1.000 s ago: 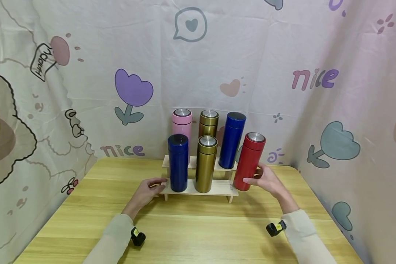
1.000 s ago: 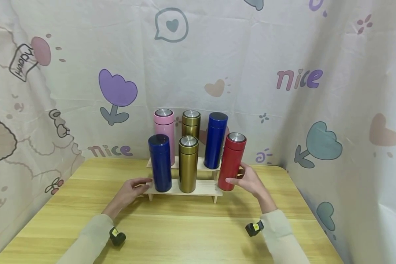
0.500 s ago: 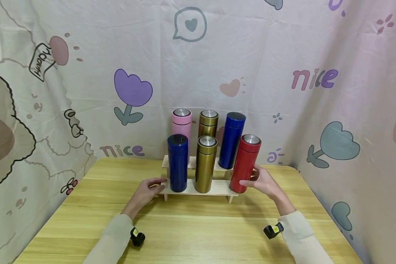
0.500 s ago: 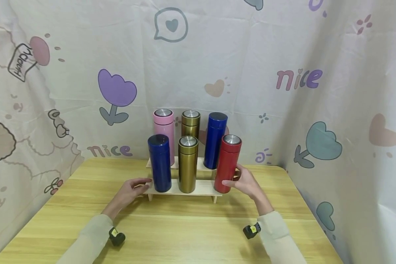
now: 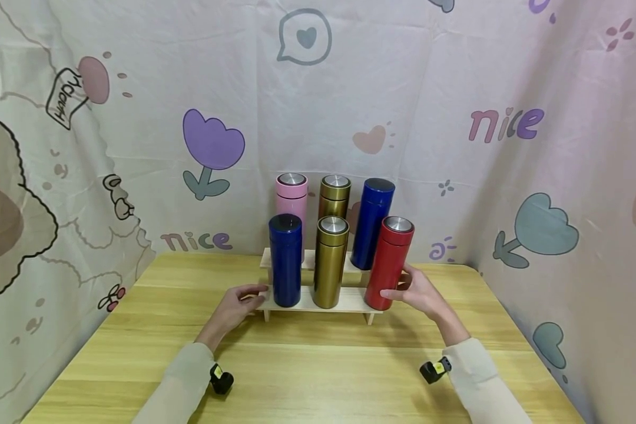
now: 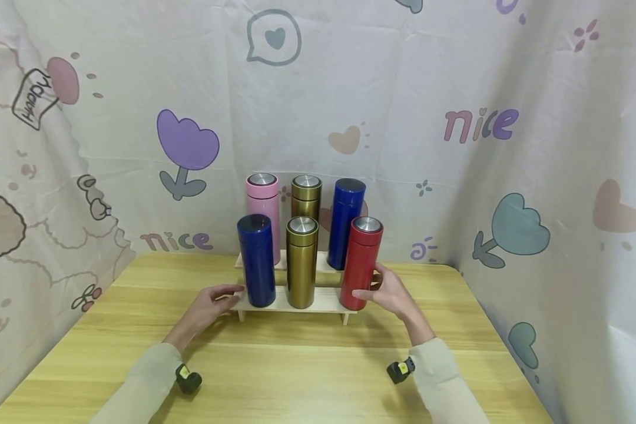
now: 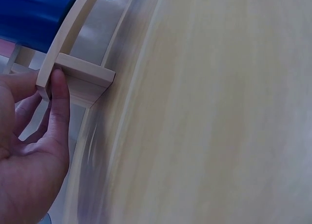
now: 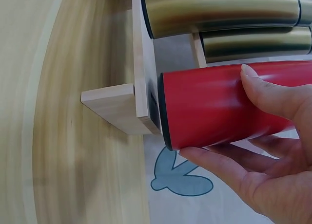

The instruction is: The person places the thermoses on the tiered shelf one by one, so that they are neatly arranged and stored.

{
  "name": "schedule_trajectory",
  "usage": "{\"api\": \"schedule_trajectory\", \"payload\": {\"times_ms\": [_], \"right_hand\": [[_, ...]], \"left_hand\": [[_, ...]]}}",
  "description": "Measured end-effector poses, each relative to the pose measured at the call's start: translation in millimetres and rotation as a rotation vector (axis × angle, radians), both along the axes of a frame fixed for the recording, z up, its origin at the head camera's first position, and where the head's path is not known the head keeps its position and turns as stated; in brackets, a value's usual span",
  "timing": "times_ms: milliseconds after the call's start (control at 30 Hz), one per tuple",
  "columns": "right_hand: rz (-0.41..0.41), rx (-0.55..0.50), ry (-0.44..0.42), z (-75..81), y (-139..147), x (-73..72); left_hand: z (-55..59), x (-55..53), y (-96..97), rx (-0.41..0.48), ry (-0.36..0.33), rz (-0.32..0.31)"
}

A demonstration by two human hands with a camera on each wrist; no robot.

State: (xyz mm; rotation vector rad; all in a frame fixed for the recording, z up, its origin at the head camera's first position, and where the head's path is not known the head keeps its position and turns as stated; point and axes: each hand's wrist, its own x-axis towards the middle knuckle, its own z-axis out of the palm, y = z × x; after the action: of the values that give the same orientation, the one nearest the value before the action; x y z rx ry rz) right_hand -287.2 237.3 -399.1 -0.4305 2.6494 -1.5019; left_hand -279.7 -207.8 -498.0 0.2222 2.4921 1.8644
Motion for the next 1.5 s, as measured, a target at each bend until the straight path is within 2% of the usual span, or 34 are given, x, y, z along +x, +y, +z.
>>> {"api": "schedule_trajectory", "payload": {"times_ms": [367,900,1167,1500], "right_hand": [[-0.008,0.018,-0.015,-2.3,-6.4,0.3],[-0.004,-0.008,0.004,-1.8,-13.8,-3.7],[0.026,-0.022,0.02,-3.4,-20.0,-3.1],[0.024,-0.044,0.012,-7.9,-23.6,-5.2]], "left_hand": [[-0.9,-0.8,0.1,-0.015,0.015,-0.001],[-0.9,-0.2,0.0,-0.003,0.015,-0.005],[-0.8,-0.8,0.0,-0.004,0.02,-0.003],[-0.3,-0.2,0.8,-0.008,0.028,-0.01]]}}
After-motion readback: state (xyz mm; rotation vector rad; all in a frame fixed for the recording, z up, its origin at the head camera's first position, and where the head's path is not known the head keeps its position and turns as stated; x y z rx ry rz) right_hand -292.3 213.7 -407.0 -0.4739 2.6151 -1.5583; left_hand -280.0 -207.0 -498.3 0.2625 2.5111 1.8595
